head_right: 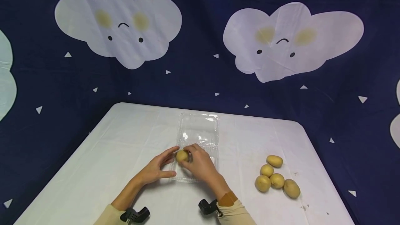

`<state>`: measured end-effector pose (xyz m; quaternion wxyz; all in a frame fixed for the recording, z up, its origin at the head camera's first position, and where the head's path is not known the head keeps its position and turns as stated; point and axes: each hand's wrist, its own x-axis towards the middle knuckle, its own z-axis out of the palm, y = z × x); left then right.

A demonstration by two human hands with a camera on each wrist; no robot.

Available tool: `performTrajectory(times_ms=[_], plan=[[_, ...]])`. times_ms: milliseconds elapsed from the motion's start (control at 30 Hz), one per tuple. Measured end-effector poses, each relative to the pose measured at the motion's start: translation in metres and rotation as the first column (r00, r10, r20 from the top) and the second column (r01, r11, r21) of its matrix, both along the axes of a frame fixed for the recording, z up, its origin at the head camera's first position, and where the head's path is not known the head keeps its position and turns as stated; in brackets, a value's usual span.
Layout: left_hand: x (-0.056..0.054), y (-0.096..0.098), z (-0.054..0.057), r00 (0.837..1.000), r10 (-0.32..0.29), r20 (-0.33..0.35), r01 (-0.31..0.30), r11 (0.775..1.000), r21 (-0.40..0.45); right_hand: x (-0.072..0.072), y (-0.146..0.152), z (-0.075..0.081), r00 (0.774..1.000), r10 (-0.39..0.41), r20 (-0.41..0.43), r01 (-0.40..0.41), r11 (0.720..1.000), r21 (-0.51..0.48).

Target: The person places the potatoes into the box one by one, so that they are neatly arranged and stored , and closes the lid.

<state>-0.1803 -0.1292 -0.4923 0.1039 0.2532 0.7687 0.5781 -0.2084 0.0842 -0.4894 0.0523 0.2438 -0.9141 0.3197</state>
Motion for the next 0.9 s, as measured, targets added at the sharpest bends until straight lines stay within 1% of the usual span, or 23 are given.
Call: performTrajectory(times_ms=[100,233,367,467,567,633,800,900], plan=[[0.000,0.001,0.000,1.000,-0.003,-0.003,0.003,1.000,0.007,0.000,0.006,0.003,0.998,0.019,0.067,-0.016,0.999,-0.046],[0.000,0.002,0.000,1.000,-0.001,-0.002,0.001,1.000,0.006,-0.002,0.019,0.009,0.991,0.041,0.129,-0.021,0.988,-0.155],[0.000,0.001,-0.001,1.000,0.007,0.001,-0.007,1.000,-0.002,-0.002,0.035,0.015,0.992,0.044,0.119,-0.010,0.964,-0.267],[0.001,0.001,-0.001,1.000,0.014,0.005,-0.014,1.000,-0.012,0.000,0.045,0.018,0.995,0.022,0.097,0.012,0.940,-0.340],[0.002,0.000,-0.001,1.000,0.017,0.015,-0.017,1.000,-0.022,0.004,0.053,0.019,0.996,-0.019,0.085,0.050,0.921,-0.386],[0.002,0.000,-0.001,1.000,0.018,0.022,-0.018,1.000,-0.024,0.006,0.058,0.019,0.995,-0.046,0.084,0.076,0.915,-0.395],[0.002,-0.001,-0.002,0.999,0.022,0.028,-0.021,0.999,-0.032,0.011,0.071,0.021,0.992,-0.097,0.087,0.123,0.917,-0.381],[0.001,-0.002,-0.001,0.999,0.025,0.028,-0.024,0.999,-0.041,0.014,0.080,0.024,0.989,-0.135,0.055,0.146,0.928,-0.343]])
